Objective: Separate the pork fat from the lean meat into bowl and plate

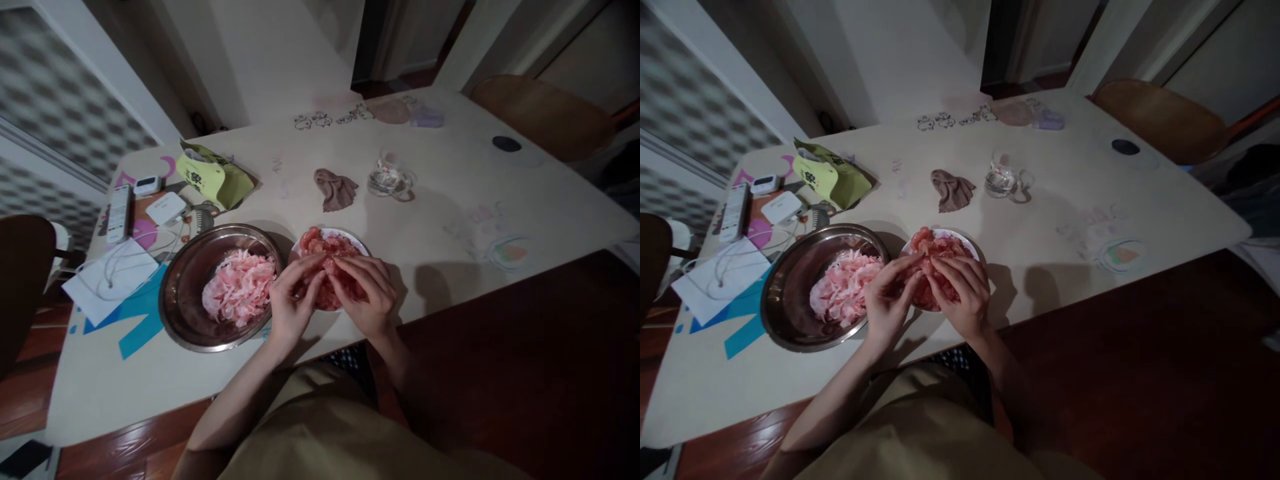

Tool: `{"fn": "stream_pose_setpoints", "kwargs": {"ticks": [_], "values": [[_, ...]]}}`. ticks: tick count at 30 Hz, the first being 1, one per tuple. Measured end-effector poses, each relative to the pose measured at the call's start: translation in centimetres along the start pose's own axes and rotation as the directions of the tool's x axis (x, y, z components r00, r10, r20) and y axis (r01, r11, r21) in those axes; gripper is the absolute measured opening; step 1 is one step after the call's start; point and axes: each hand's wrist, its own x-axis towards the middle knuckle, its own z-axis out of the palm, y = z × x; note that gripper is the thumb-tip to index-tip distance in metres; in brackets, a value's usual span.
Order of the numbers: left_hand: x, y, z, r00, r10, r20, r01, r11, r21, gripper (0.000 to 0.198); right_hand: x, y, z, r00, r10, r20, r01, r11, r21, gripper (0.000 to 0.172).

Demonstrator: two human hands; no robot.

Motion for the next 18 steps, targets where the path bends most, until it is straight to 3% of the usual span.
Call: {"fn": "stream_pose_setpoints", "kwargs": {"ticks": [11, 18], "values": [[0.13, -0.01, 0.25, 0.999, 0.026, 0.028, -0.026, 1.000, -0.001, 0.026, -0.22, 0.47, -0.07, 1.000, -0.016, 0.019, 0.016, 0.999, -0.036, 0.025], [0.25, -0.28, 0.30, 0.995, 0.104, 0.002, -0.104, 0.994, 0.028, 0.023, -0.48, 0.41, -0.15, 0.999, -0.033, 0.035, 0.033, 0.999, -0.023, 0.028]]}}
